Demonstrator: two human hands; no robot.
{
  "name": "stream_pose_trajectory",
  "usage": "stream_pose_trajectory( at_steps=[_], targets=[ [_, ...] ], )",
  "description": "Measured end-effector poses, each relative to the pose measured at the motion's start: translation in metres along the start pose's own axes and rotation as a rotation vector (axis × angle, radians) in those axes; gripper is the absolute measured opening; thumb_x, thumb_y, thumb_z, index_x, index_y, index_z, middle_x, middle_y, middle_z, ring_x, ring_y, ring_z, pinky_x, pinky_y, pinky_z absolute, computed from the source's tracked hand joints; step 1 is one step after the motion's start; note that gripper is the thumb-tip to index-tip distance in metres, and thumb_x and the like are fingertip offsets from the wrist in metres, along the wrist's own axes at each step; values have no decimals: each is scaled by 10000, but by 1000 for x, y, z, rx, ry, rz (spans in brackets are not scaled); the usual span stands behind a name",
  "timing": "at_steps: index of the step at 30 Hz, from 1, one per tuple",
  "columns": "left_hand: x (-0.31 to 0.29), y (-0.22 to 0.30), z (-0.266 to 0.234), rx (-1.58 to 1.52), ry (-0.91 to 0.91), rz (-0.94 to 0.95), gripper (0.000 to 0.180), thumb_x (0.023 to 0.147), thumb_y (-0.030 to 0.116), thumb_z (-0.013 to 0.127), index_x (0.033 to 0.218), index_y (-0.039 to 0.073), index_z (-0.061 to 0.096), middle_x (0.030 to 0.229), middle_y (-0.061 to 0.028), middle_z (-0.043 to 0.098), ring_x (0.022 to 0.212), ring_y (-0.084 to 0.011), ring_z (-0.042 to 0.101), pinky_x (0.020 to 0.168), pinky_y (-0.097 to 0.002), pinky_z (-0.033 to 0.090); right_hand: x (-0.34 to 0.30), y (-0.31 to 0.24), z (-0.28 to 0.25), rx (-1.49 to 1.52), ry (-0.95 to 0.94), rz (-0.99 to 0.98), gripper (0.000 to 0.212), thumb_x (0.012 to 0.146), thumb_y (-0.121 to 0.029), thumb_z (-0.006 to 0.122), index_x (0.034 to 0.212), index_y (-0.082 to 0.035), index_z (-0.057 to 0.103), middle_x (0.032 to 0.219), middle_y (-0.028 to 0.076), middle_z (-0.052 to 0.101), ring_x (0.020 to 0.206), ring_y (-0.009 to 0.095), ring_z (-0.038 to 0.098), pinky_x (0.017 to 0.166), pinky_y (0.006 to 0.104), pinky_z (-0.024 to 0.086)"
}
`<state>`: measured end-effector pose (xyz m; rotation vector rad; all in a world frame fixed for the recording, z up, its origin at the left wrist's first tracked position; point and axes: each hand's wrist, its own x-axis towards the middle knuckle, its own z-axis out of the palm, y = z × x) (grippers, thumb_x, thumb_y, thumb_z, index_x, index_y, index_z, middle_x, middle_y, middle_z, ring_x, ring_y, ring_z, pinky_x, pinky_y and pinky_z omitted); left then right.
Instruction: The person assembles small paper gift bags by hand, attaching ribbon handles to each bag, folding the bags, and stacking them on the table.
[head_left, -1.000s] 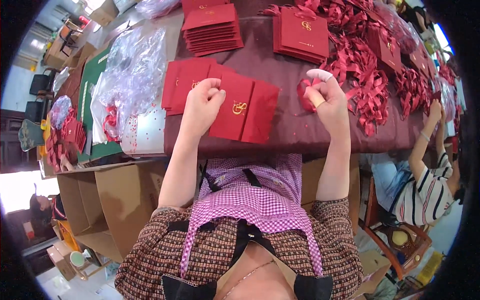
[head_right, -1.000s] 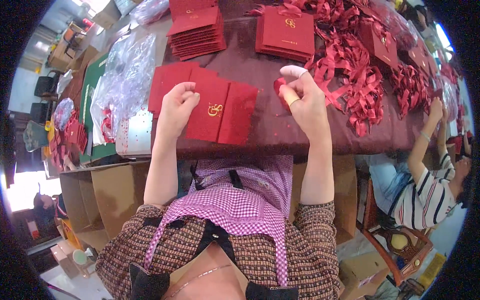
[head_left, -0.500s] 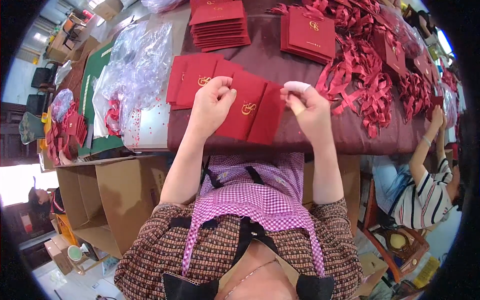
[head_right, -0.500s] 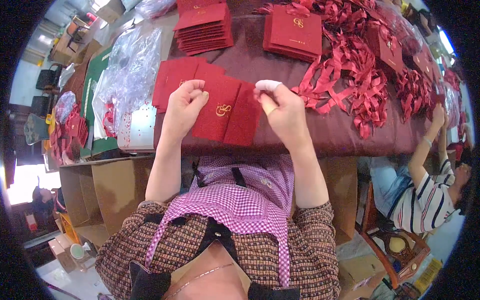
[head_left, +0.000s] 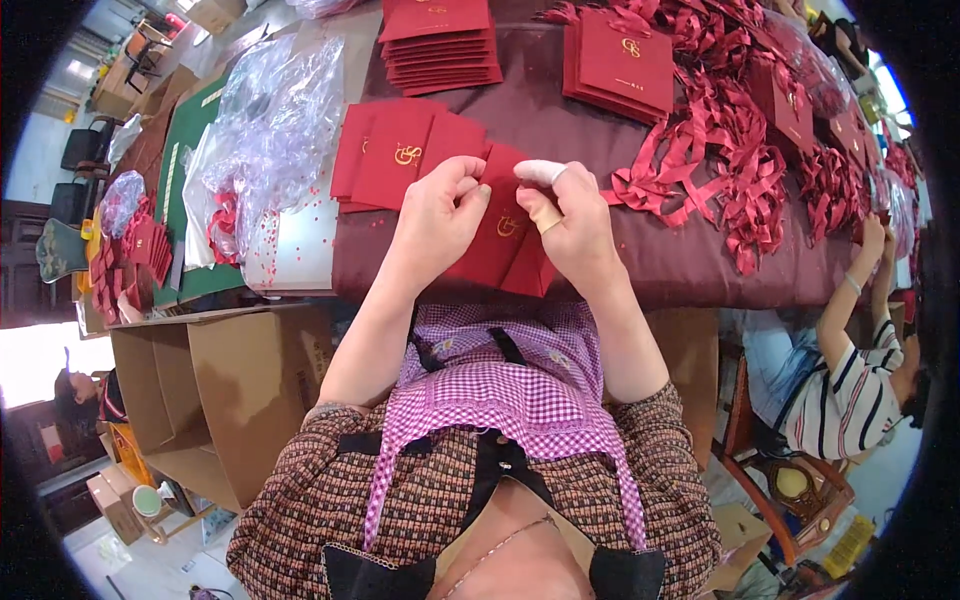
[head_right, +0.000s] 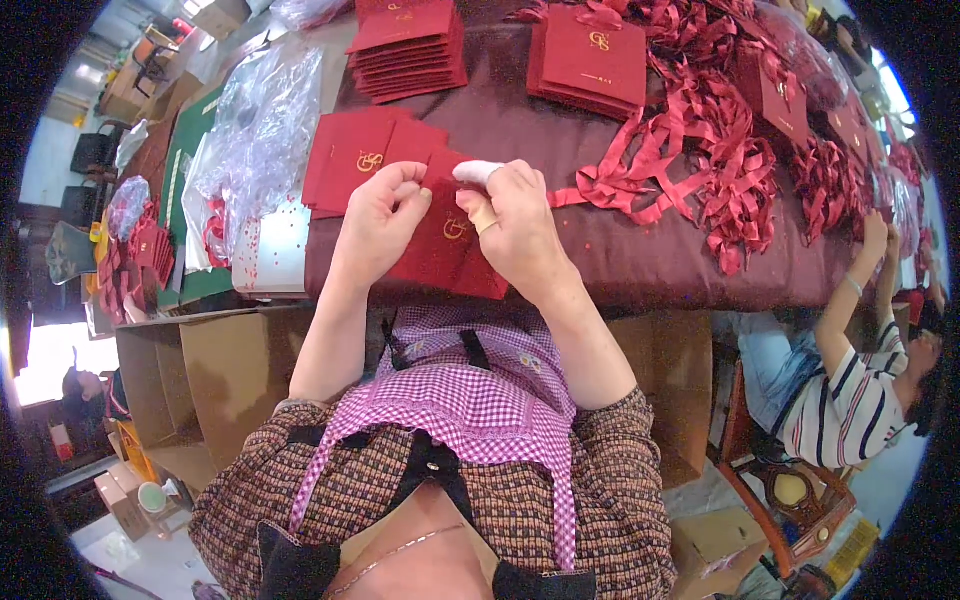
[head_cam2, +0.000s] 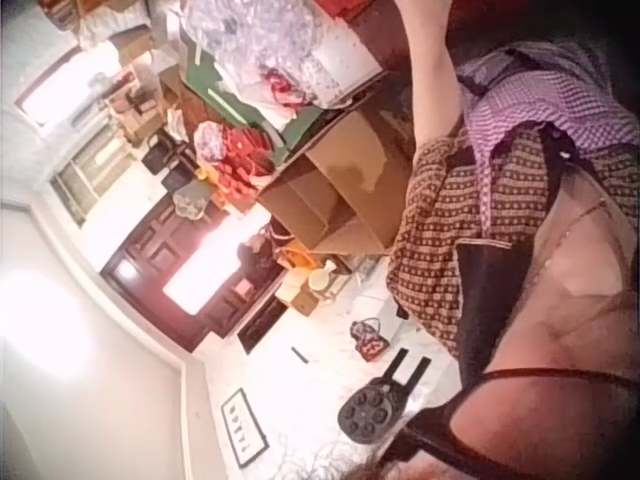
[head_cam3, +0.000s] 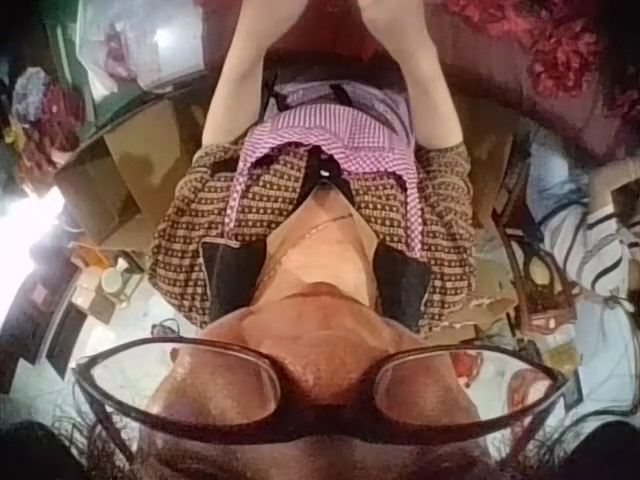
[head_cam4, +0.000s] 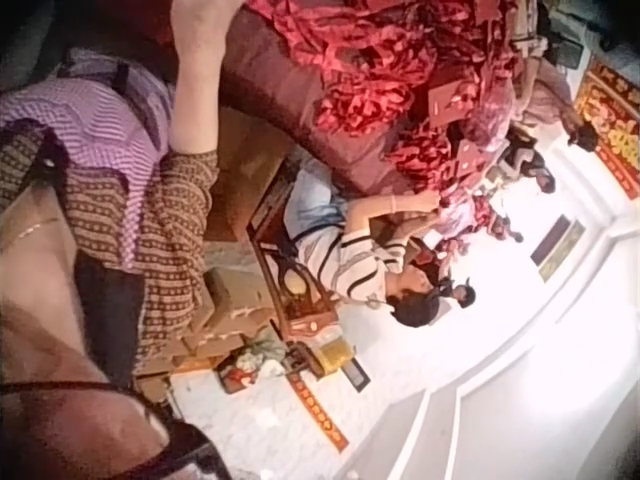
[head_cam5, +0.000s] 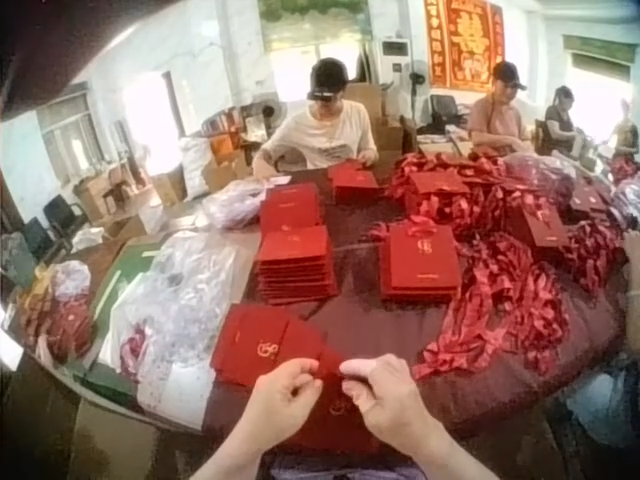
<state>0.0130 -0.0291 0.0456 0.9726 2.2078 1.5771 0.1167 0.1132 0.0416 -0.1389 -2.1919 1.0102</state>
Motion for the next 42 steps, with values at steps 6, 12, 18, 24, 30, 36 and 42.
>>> stream_pose_trajectory(
  at_steps=[6, 12, 18, 24, 30, 36, 42],
  targets=[
    [-2, 8, 1, 16, -21, 3, 171, 878, 25, 606, 1030, -47, 574, 687, 55, 497, 665, -14, 441, 596, -194, 394, -1, 4, 1, -9, 14, -21, 138, 785, -56, 678, 919, -53, 644, 860, 90, 640, 848, 264, 568, 793, 367, 420],
    [-3, 13, 6, 22, -20, 26, 175, 877, 25, 607, 1032, -46, 572, 689, 27, 540, 665, -23, 461, 594, -205, 411, -3, 3, 4, -168, 43, -110, 94, 788, -68, 668, 871, -49, 626, 836, 87, 629, 822, 263, 562, 769, 375, 415],
    [-7, 14, 9, 95, 5, 107, 172, 859, 8, 602, 1023, -37, 580, 645, -42, 547, 616, -50, 479, 565, -231, 423, 0, -3, 6, -315, 23, -180, 81, 766, -62, 649, 816, -58, 586, 782, 86, 586, 777, 269, 537, 745, 395, 413],
    [-7, 16, 23, 224, 103, 323, 187, 838, -4, 593, 1023, -36, 591, 688, -149, 594, 631, -100, 574, 584, -271, 467, 2, -16, 3, -572, -32, -256, 80, 750, -88, 621, 796, -59, 563, 737, 88, 538, 747, 269, 506, 717, 390, 401],
    [-8, 18, 10, 88, -14, 192, 226, 873, -3, 557, 1091, -38, 606, 839, -139, 662, 744, -123, 625, 673, -267, 493, 6, -8, -7, -60, -3, -38, 164, 778, -43, 656, 921, -15, 581, 849, 131, 620, 813, 288, 581, 762, 413, 458],
    [1, 2, 11, -33, -113, 229, 265, 887, -4, 562, 1145, -24, 617, 984, -124, 696, 907, -153, 654, 802, -270, 508, 2, -8, -17, 163, -40, 206, 167, 795, 34, 668, 921, 6, 563, 829, 125, 645, 768, 198, 657, 680, 302, 518],
    [5, -4, 17, 22, -79, 324, 228, 852, 4, 576, 1071, -6, 640, 940, -187, 674, 846, -313, 672, 730, -358, 534, -3, 0, -17, 305, -47, 274, 184, 802, 39, 671, 945, 7, 559, 826, 100, 657, 782, 147, 655, 704, 277, 518]
  ],
)
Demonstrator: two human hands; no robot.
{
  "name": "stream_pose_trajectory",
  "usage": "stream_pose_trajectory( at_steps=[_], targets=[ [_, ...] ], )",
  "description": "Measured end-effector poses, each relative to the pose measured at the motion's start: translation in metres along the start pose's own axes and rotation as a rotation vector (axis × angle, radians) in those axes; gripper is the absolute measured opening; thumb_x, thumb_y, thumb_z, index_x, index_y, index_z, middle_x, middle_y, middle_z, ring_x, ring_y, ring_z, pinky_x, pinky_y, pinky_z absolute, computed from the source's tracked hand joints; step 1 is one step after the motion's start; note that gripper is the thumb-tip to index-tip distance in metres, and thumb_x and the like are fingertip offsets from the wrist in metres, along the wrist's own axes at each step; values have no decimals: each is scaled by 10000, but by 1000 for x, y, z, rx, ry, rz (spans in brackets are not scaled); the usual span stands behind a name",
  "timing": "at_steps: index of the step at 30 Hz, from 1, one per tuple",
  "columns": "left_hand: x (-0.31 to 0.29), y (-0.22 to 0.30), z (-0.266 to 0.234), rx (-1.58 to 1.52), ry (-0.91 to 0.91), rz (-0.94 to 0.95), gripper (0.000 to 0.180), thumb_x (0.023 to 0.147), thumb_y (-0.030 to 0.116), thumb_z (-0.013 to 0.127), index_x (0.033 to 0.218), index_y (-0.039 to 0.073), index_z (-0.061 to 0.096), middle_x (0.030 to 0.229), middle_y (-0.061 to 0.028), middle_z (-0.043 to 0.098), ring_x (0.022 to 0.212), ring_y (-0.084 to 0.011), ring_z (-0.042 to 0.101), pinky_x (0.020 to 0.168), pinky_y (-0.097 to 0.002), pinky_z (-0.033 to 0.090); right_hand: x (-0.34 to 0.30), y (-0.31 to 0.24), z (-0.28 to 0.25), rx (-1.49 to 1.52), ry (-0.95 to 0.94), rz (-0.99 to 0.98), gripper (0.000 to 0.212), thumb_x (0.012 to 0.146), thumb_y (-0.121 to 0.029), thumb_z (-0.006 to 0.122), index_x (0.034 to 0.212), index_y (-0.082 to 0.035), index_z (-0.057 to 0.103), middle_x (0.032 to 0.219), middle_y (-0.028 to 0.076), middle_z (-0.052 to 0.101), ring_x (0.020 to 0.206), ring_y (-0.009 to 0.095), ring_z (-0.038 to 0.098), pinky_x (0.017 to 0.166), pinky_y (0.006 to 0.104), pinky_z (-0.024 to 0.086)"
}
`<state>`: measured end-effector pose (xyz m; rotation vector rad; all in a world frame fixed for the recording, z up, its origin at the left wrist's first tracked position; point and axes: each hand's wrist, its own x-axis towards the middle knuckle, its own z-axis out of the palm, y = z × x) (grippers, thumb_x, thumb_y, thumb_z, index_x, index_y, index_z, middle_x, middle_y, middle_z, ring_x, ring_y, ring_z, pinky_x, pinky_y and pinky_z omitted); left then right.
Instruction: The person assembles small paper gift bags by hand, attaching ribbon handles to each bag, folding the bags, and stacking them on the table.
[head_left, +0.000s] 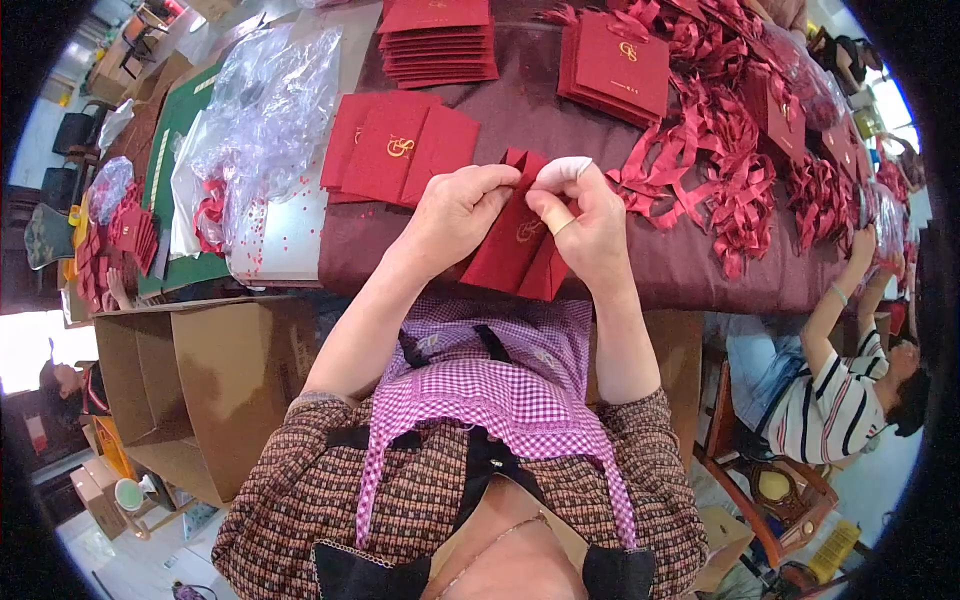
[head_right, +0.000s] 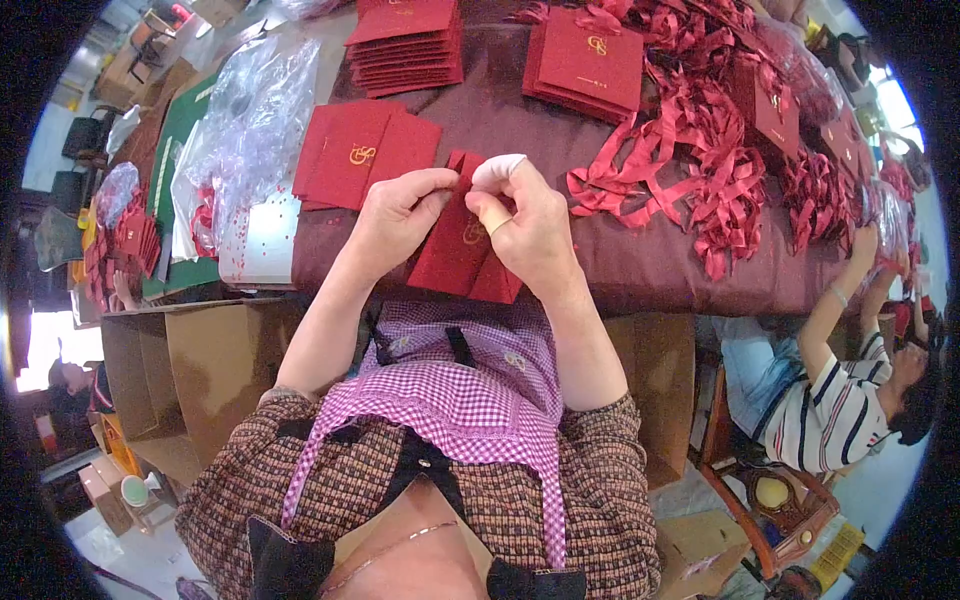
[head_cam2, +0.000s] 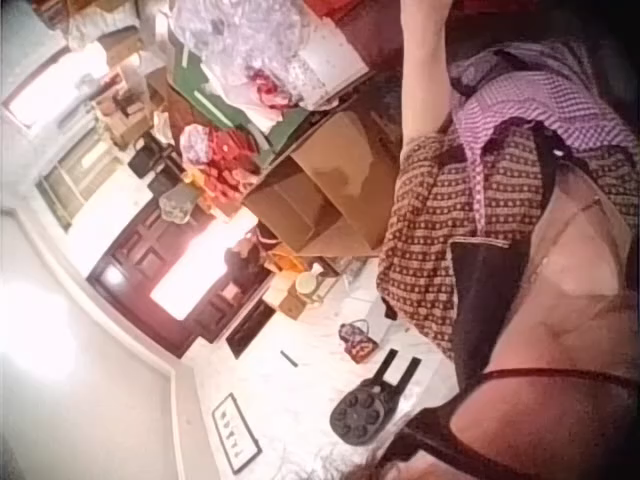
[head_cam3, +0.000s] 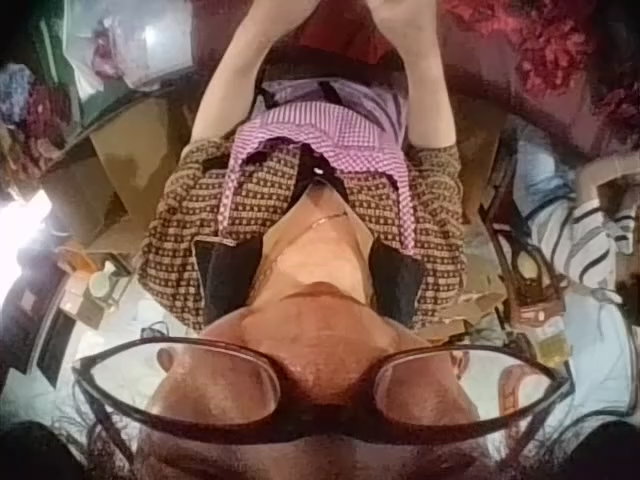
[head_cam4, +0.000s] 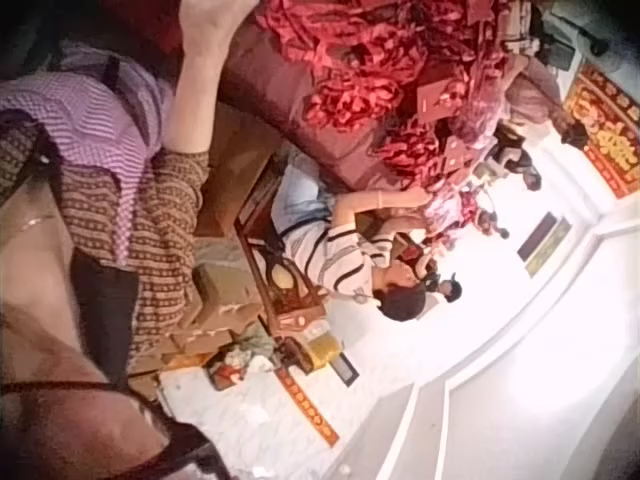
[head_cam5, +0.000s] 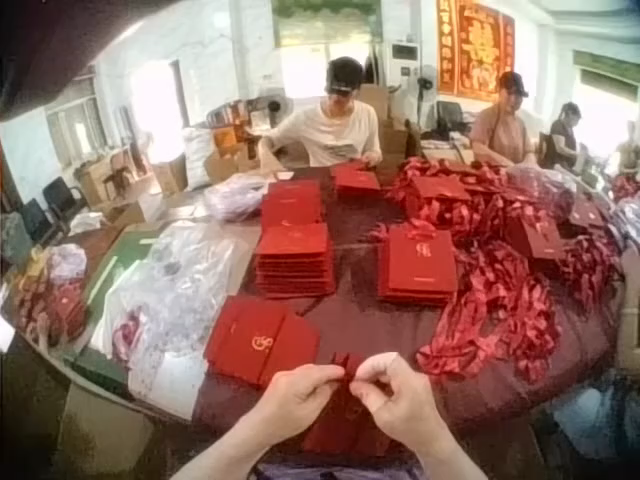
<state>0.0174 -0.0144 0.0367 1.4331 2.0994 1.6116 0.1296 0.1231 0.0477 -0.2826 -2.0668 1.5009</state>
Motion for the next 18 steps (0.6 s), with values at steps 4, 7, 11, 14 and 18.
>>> stream_pose_trajectory(
  at_steps=[4, 7, 11, 14, 18],
  targets=[
    [0, 0, 1, 55, -11, 50, 209, 841, -10, 568, 1041, -25, 627, 938, -185, 660, 872, -343, 641, 749, -388, 524, 0, 5, -2, 22, -63, -5, 227, 810, 54, 664, 999, 7, 549, 850, 68, 645, 813, 122, 639, 738, 253, 507],
    [0, -5, 0, 73, -37, 114, 214, 827, -19, 562, 1033, -37, 613, 938, -189, 651, 883, -355, 623, 756, -403, 515, -1, 4, -5, 30, -101, 21, 232, 822, 63, 655, 1016, 11, 540, 887, 41, 627, 848, 101, 619, 783, 239, 498],
    [4, -3, -2, 98, -99, 101, 183, 816, -15, 556, 994, -46, 585, 911, -193, 631, 873, -367, 605, 762, -417, 499, -2, 7, -7, 24, -118, 42, 244, 831, 58, 651, 1052, 9, 558, 894, 35, 627, 845, 103, 615, 790, 243, 497],
    [3, 1, -1, 124, -71, 144, 116, 825, -7, 547, 935, -43, 561, 880, -189, 606, 858, -371, 587, 760, -428, 481, 3, 4, -14, -66, -139, -84, 273, 807, -14, 690, 1066, -21, 605, 878, 95, 651, 831, 181, 643, 751, 297, 507],
    [6, 8, 1, 146, -82, 207, 72, 831, -6, 536, 897, -31, 548, 856, -188, 583, 846, -375, 571, 757, -439, 467, 21, -17, -29, -457, -190, -483, 304, 779, -36, 676, 1079, -69, 637, 913, 62, 616, 924, 262, 571, 866, 376, 427]
  ],
)
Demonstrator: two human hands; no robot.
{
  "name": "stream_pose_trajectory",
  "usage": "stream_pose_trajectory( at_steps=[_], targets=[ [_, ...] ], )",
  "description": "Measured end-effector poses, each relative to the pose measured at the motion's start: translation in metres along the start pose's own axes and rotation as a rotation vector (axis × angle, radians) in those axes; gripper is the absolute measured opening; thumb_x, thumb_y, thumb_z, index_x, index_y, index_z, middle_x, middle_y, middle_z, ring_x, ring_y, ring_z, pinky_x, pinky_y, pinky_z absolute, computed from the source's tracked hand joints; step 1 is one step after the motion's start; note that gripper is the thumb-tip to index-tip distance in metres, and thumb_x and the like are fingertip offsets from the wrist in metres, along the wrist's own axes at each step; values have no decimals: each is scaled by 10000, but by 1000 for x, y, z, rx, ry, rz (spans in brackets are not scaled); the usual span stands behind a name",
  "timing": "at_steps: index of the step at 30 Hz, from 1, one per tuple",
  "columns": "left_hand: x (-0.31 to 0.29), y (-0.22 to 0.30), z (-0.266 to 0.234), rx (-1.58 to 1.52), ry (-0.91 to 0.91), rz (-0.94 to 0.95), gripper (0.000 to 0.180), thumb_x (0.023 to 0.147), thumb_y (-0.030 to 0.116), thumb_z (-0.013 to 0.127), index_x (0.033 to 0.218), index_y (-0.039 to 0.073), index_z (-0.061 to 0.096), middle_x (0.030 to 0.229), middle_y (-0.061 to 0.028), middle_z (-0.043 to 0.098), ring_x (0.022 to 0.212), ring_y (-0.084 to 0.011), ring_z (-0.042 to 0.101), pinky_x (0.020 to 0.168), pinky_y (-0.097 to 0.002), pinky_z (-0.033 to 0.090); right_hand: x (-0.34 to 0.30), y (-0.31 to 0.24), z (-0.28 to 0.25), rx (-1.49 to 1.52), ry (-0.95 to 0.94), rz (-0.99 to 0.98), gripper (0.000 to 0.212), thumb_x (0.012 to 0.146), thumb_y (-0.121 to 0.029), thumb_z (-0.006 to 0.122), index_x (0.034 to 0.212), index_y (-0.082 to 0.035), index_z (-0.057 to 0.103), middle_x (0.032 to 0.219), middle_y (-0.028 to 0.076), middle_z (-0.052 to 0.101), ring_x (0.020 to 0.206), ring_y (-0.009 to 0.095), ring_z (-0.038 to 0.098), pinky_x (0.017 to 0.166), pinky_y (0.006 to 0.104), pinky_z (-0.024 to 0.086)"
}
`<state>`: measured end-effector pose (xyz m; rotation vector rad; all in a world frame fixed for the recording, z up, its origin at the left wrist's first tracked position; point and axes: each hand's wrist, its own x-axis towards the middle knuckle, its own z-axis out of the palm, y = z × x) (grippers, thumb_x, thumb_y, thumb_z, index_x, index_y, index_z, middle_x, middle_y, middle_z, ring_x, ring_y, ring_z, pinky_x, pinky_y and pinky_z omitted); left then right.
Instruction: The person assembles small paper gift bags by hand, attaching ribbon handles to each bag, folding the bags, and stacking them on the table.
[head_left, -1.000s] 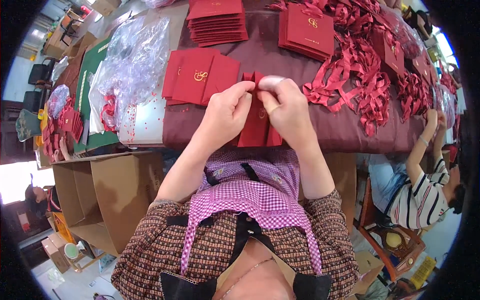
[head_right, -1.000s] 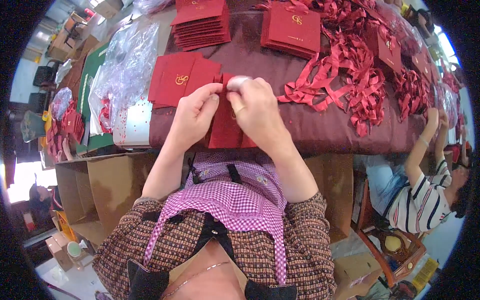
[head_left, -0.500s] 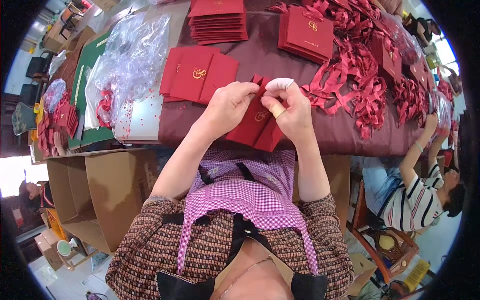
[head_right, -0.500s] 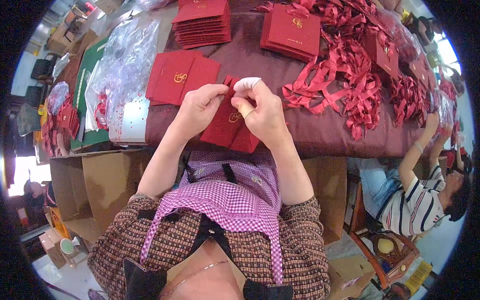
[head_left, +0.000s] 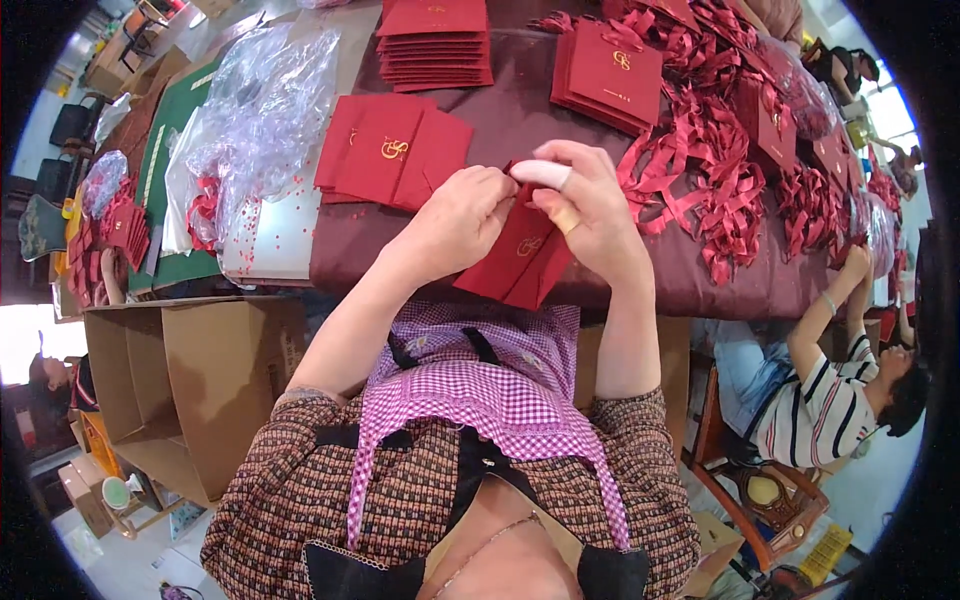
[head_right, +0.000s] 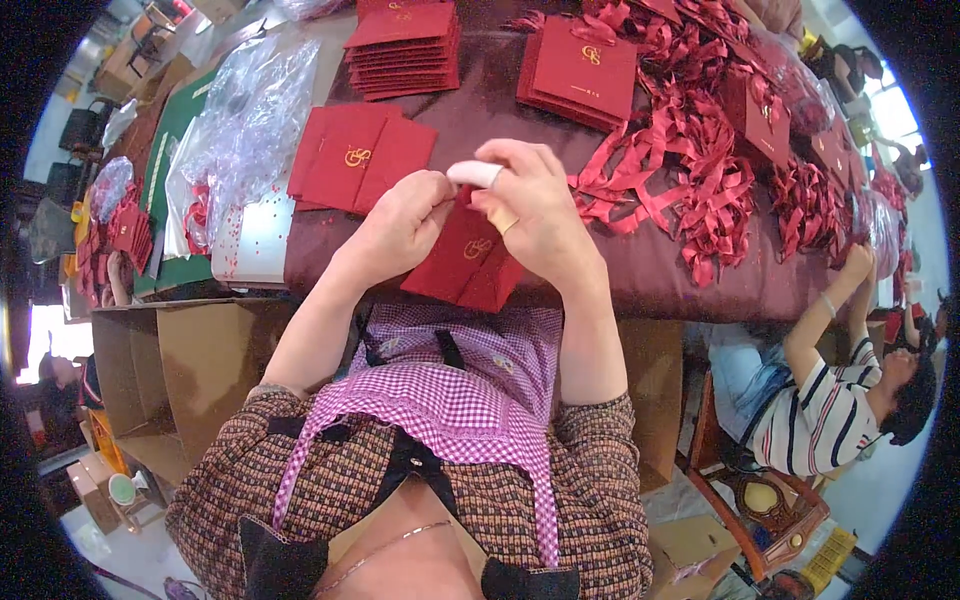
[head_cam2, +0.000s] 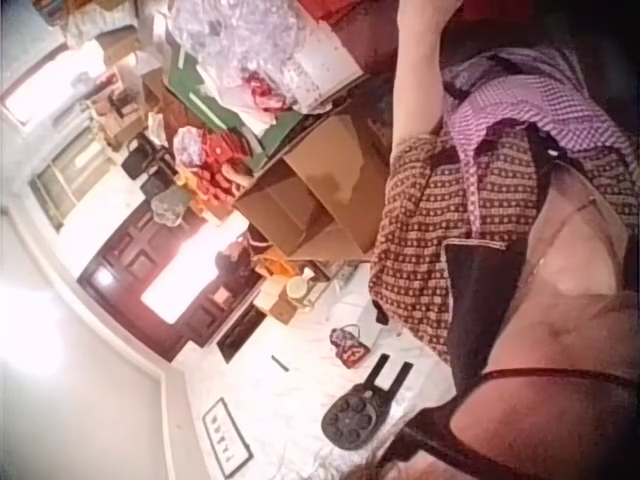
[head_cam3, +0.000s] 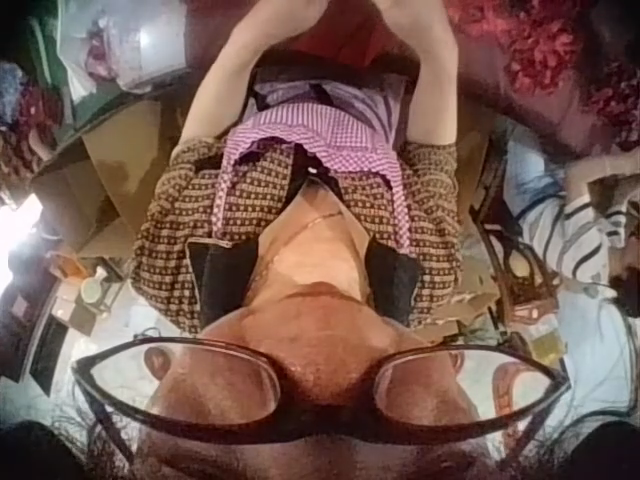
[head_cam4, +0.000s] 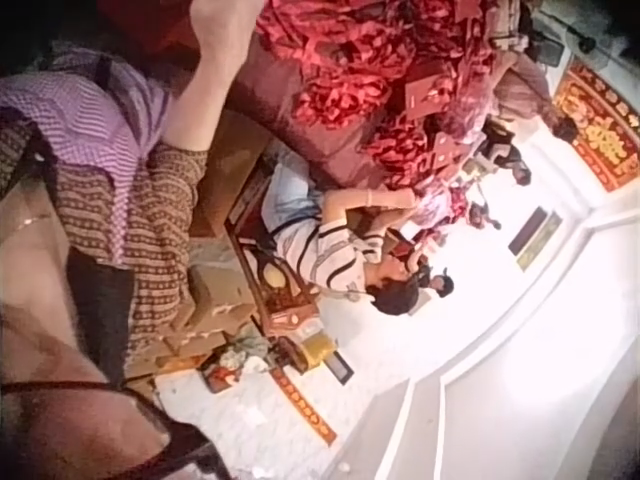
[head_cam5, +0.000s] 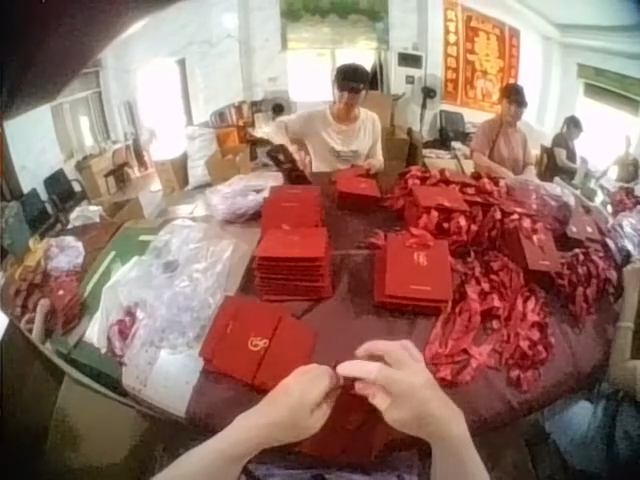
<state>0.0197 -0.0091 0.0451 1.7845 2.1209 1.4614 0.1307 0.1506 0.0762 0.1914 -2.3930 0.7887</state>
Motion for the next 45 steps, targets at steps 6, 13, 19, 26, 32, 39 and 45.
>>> stream_pose_trajectory(
  at_steps=[6, 13, 19, 26, 32, 39, 45],
  targets=[
    [-3, 2, -1, -46, -18, -102, 100, 833, -12, 532, 925, -46, 553, 841, -214, 565, 787, -382, 581, 713, -392, 486, 0, 7, 2, 83, -97, 48, 172, 769, -21, 650, 926, -87, 627, 929, 57, 615, 945, 260, 575, 840, 387, 424],
    [-6, -35, -36, -435, 320, -561, 143, 943, 105, 527, 961, -9, 611, 806, -43, 611, 765, -124, 581, 708, -279, 473, -8, 15, -15, 207, -129, 149, 132, 765, 17, 635, 879, -43, 609, 870, 100, 611, 891, 297, 580, 801, 375, 447],
    [-7, -19, -41, 157, 379, -310, 144, 831, 34, 646, 971, 4, 627, 874, -111, 589, 750, -219, 576, 693, -311, 476, -6, 20, -11, 207, -93, 246, 121, 776, 8, 631, 890, -27, 615, 873, 114, 616, 899, 315, 581, 819, 378, 452],
    [-28, 3, -17, 57, -23, -184, 144, 779, 76, 702, 875, -12, 640, 829, -106, 563, 806, -261, 586, 709, -341, 472, -5, 30, 6, 361, -92, 405, 180, 833, 11, 623, 1009, -25, 632, 944, 73, 650, 892, 188, 613, 805, 299, 480],
    [-32, -13, -22, 152, 77, -233, 124, 781, 56, 691, 814, -38, 618, 785, -114, 533, 738, -248, 572, 666, -334, 460, -30, 58, -13, 371, 124, 534, 209, 876, 5, 594, 1077, -22, 645, 993, 59, 678, 883, 139, 629, 797, 266, 496],
    [-32, -16, -20, 153, 120, -372, 124, 805, 73, 684, 807, -34, 620, 746, -95, 513, 675, -214, 529, 618, -318, 429, -74, 53, -17, 17, -186, 320, 204, 796, -64, 655, 999, -57, 654, 962, 113, 632, 956, 319, 574, 879, 389, 442],
    [-29, -21, -18, 163, 164, -385, 126, 802, 81, 694, 782, -20, 623, 726, -86, 509, 638, -180, 513, 589, -304, 413, -87, 52, -11, -9, -95, 435, 116, 788, -51, 676, 878, -37, 603, 849, 94, 621, 853, 266, 590, 791, 363, 455]
  ],
)
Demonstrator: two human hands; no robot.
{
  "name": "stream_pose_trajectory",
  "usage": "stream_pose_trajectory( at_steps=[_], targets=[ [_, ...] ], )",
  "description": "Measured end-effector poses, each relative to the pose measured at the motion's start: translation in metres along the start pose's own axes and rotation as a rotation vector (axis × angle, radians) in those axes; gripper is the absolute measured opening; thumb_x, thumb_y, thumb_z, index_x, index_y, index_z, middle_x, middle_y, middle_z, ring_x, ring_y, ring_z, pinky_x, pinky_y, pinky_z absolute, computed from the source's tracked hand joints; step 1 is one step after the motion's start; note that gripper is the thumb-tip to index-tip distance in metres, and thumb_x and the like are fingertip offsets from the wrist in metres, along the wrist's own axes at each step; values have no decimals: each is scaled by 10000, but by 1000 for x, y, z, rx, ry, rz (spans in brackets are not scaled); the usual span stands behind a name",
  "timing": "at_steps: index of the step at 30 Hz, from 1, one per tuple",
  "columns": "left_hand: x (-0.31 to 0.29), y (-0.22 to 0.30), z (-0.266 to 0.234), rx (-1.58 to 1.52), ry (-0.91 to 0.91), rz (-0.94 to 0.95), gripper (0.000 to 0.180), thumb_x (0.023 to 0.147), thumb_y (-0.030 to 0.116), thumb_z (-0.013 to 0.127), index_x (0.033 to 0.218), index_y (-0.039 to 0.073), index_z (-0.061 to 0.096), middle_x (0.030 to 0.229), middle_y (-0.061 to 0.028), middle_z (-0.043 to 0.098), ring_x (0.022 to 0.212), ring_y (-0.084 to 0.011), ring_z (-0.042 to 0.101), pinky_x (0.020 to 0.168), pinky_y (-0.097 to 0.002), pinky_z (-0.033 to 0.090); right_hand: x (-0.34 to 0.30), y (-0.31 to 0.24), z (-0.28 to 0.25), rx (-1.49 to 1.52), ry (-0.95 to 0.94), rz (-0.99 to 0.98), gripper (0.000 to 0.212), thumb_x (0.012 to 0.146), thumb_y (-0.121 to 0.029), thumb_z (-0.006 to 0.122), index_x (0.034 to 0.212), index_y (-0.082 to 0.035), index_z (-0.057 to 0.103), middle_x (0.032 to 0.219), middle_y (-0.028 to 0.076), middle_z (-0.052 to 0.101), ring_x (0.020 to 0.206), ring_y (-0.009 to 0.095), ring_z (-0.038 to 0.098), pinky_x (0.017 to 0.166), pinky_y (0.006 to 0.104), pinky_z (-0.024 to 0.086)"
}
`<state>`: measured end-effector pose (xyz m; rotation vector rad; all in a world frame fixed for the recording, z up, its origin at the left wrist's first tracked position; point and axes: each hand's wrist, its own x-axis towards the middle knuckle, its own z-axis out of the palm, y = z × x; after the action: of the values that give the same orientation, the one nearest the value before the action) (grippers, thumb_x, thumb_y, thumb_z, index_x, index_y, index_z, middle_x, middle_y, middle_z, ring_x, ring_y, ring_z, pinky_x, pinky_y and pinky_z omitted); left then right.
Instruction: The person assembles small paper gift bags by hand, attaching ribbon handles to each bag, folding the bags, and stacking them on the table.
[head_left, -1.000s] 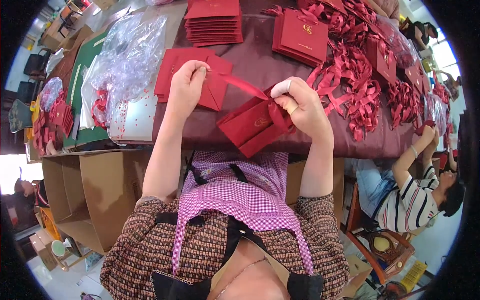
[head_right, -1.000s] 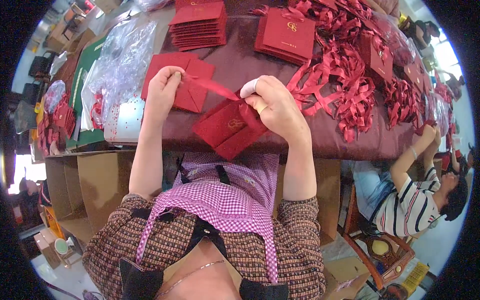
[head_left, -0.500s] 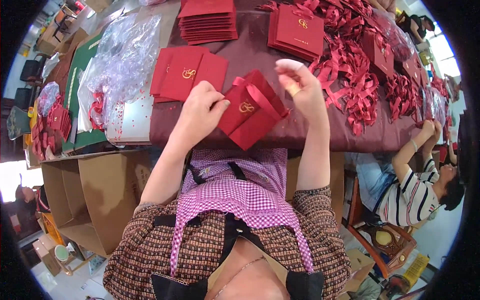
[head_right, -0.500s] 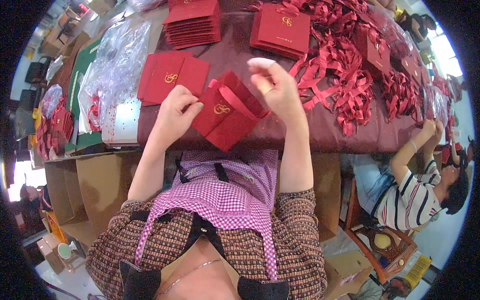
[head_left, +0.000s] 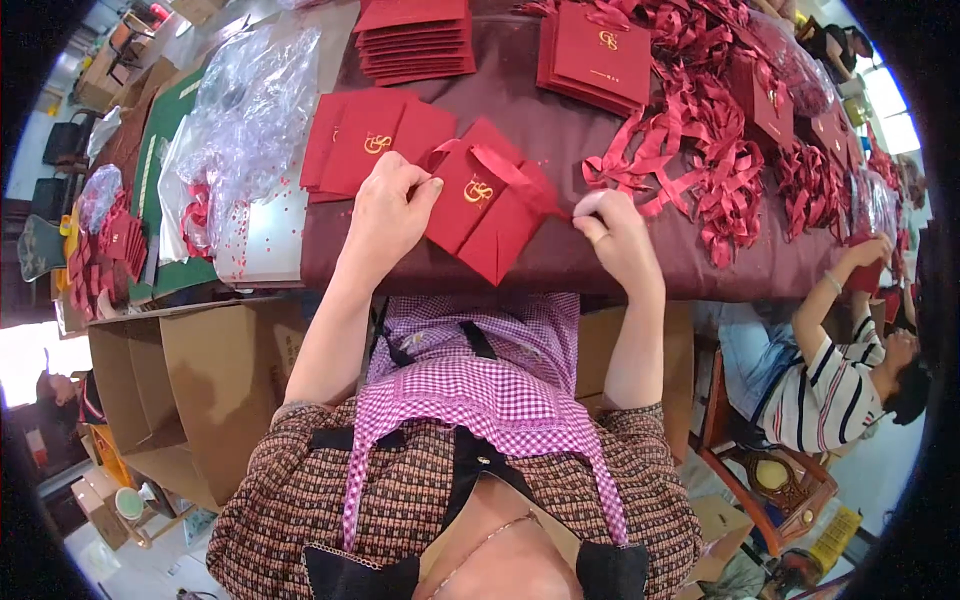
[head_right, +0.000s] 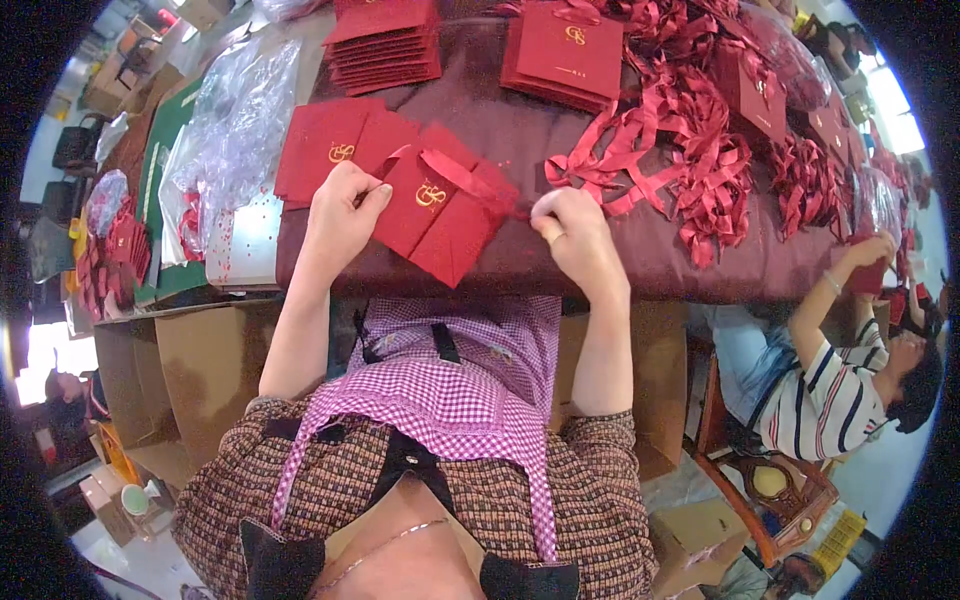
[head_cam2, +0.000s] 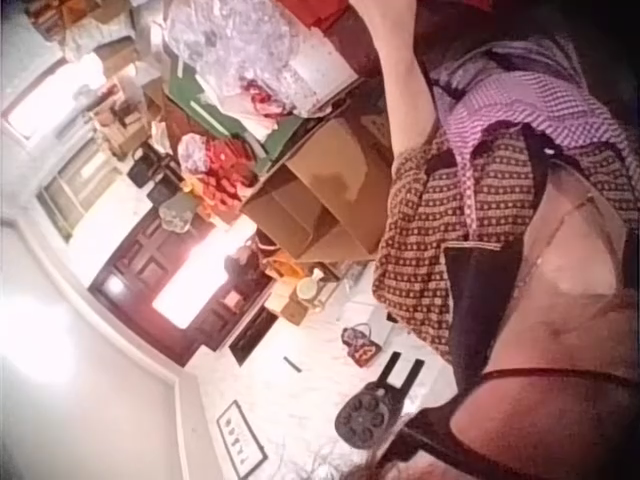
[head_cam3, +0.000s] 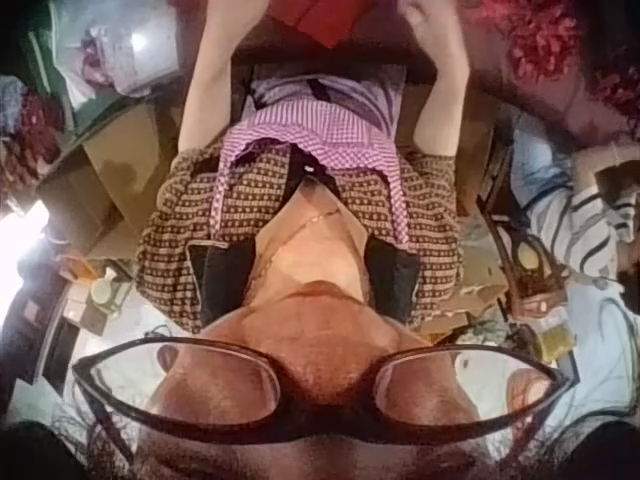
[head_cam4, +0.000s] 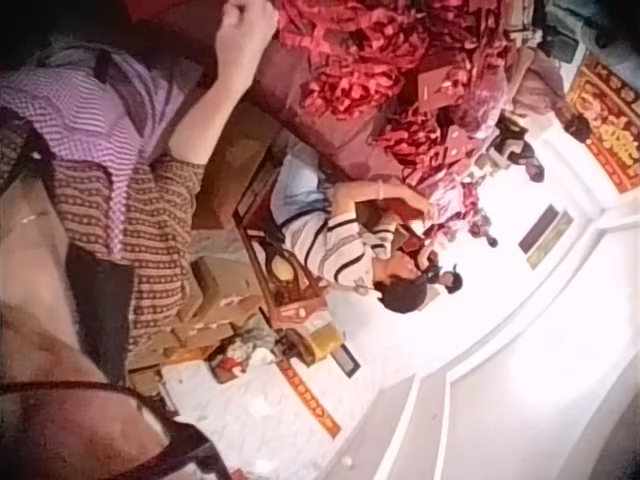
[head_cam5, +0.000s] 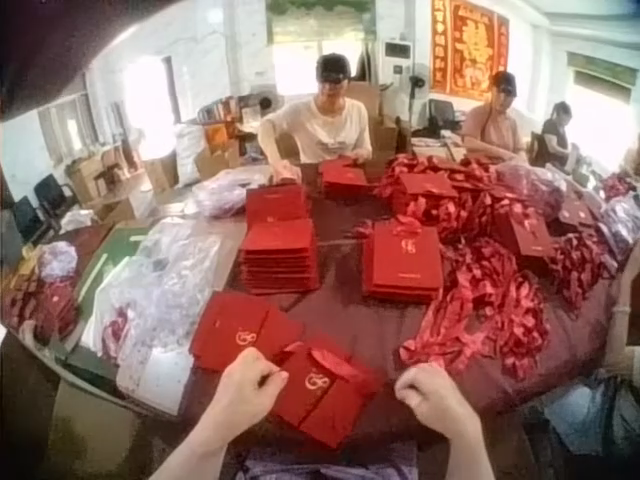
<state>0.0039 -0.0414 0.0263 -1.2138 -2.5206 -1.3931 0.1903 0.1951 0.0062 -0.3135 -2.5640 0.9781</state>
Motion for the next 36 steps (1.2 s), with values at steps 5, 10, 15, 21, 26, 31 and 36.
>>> stream_pose_trajectory(
  at_steps=[5, 10, 15, 21, 26, 31, 36],
  targets=[
    [4, 0, 1, 53, 41, 2, 149, 811, 108, 696, 777, -19, 625, 678, -91, 536, 606, -174, 516, 569, -308, 415, -4, -24, -25, 693, 45, 278, 132, 879, -6, 594, 1004, -13, 633, 784, 19, 603, 699, 82, 548, 653, 228, 438],
    [8, 4, 5, 22, -14, -81, 191, 829, 162, 689, 816, -23, 645, 660, -122, 593, 597, -165, 553, 558, -304, 434, -10, -32, -26, 1195, -21, -40, 220, 885, -12, 571, 1098, 30, 609, 879, 113, 629, 774, 173, 598, 689, 272, 481],
    [10, -3, 4, -114, -109, -253, 187, 833, 160, 663, 887, -19, 673, 791, -186, 651, 711, -274, 645, 656, -350, 484, -6, -48, -15, 920, 25, 106, 220, 873, -12, 637, 1090, 25, 616, 893, 105, 658, 805, 162, 622, 743, 289, 515],
    [9, -5, 4, -221, -154, -229, 216, 840, 118, 636, 964, -58, 653, 777, -153, 657, 701, -171, 622, 657, -300, 477, 7, -50, 19, 300, 136, -159, 147, 835, -41, 690, 982, -42, 686, 1043, 65, 647, 824, 131, 589, 705, 240, 478],
    [6, -1, 0, -301, -232, -206, 251, 836, 73, 616, 1043, -68, 633, 812, -112, 652, 746, -145, 607, 684, -286, 480, 20, -63, 34, 392, 113, -331, 169, 890, -36, 605, 1045, -46, 672, 974, 63, 625, 929, 179, 590, 797, 279, 478],
    [7, 8, 0, -364, -266, -236, 257, 832, 46, 613, 1062, -68, 629, 820, -89, 654, 760, -121, 595, 690, -268, 480, 21, -67, 65, 710, 134, 50, 189, 822, -27, 689, 1010, -40, 664, 885, 95, 630, 813, 200, 618, 737, 292, 487],
    [6, 11, -1, -415, -293, -234, 272, 856, 26, 621, 1120, -39, 628, 884, -3, 634, 825, -69, 566, 747, -230, 469, 30, -74, 68, 289, 219, -118, 161, 771, -39, 715, 916, -40, 645, 863, 93, 639, 809, 228, 601, 726, 328, 478]
  ],
)
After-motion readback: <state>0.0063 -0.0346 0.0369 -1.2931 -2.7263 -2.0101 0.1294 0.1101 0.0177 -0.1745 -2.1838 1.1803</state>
